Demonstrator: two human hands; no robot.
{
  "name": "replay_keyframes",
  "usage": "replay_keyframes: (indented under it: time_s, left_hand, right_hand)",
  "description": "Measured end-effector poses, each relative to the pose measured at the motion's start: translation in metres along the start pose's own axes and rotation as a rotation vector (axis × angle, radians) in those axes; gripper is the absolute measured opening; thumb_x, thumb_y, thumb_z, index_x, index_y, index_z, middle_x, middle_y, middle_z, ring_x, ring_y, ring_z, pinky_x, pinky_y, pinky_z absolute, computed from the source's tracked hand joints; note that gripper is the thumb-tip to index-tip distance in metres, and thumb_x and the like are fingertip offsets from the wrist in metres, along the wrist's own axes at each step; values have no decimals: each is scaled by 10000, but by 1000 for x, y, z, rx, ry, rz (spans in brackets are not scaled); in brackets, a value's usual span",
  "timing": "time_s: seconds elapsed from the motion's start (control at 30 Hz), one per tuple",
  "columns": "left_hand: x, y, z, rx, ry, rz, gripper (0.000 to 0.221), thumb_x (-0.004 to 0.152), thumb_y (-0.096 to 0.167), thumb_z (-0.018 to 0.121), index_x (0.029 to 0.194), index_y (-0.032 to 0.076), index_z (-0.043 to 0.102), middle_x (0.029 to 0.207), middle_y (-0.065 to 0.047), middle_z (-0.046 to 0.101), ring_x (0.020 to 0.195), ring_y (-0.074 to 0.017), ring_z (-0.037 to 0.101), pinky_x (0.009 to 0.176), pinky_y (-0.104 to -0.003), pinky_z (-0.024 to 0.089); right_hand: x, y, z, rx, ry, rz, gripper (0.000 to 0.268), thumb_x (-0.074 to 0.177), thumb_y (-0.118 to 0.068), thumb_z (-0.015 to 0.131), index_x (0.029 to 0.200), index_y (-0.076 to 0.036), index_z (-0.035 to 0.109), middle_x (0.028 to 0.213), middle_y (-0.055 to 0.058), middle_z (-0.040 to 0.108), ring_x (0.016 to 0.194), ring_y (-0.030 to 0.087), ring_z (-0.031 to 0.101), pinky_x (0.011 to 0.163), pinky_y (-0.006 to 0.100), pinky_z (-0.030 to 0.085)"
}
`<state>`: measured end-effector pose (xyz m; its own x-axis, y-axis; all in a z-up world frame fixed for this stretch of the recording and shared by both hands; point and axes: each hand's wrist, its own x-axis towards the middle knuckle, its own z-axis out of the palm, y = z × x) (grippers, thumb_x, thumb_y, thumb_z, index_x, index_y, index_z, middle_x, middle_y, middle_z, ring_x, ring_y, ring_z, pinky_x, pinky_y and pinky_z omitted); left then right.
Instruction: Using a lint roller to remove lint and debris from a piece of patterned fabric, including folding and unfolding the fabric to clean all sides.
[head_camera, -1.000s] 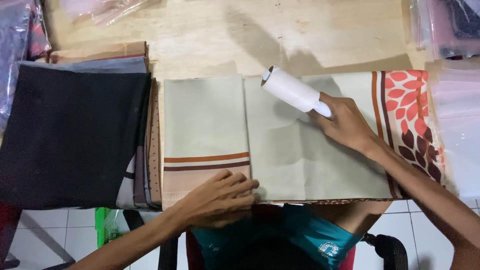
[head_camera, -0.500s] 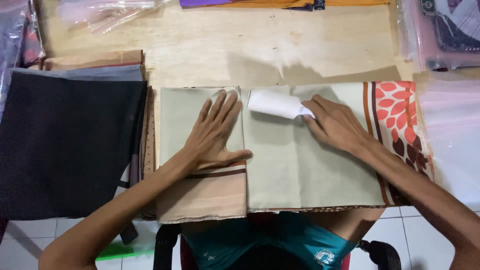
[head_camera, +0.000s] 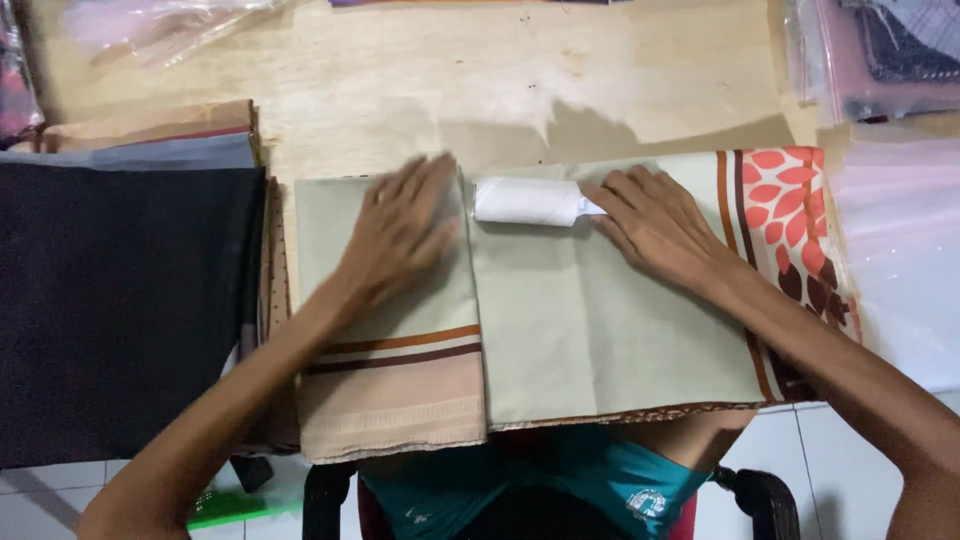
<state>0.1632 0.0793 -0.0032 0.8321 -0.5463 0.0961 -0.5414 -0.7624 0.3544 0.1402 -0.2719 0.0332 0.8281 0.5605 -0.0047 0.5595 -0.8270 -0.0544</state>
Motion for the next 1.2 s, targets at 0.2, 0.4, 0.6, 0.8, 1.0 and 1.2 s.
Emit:
replay_keyframes:
  time_s: [0.2, 0.4, 0.6, 0.8, 1.0, 1.2]
  left_hand:
    - [5, 6, -11, 90, -63, 77, 612, 1088, 469, 218, 1637, 223, 333, 1702, -46, 300, 1576, -321, 207, 1247, -578, 102]
    - [2, 7, -10, 68, 13, 90, 578, 1090, 433, 283, 1622, 233, 391, 1697, -38, 328, 1566, -326, 245, 1246, -569, 108]
    - [2, 1, -9, 72, 35, 168, 579, 1123, 437, 302, 1657, 215, 277, 1722, -6, 250, 1598, -273, 142, 1274, -511, 52]
    - [3, 8, -18, 43, -16, 155, 660, 1099, 541, 251, 1652, 181, 249, 1716, -43, 243, 1589, -310, 135, 1266, -526, 28]
    - [3, 15, -22, 5, -74, 44, 751, 1055, 639, 204, 1652, 191, 288, 1720, -85, 250, 1586, -336, 177, 1259, -577, 15]
    - [3, 17, -24, 55, -103, 23, 696, 1053, 483, 233, 1666, 154, 250, 1733, -79, 211, 1591, -312, 185, 1271, -556, 31]
  right_hand:
    - [-11, -2, 10, 6, -52, 15, 322, 1117, -328, 392, 1373, -227, 559, 1084, 36, 599, 1070, 254, 554, 995, 460, 384]
    - [-76, -25, 27, -75, -65, -108, 222, 1071, -370, 425, 1188, -258, 576, 1084, 33, 582, 1039, 266, 557, 936, 482, 421]
    - [-148, -65, 21, -158, 87, -331, 422, 904, -273, 629, 1304, -163, 548, 1158, 79, 580, 952, 272, 531, 696, 445, 420]
    - [-180, -84, 12, -61, 113, -377, 431, 855, -62, 686, 1244, -222, 595, 1090, 34, 634, 921, 242, 588, 621, 439, 430]
    - [-140, -30, 23, 19, -39, -101, 394, 920, -267, 627, 1309, -266, 569, 1118, 14, 591, 1029, 271, 587, 900, 484, 384]
    - [-57, -42, -5, 106, -81, -53, 243, 1020, -275, 553, 1241, -230, 642, 1001, 16, 625, 917, 234, 594, 909, 444, 377]
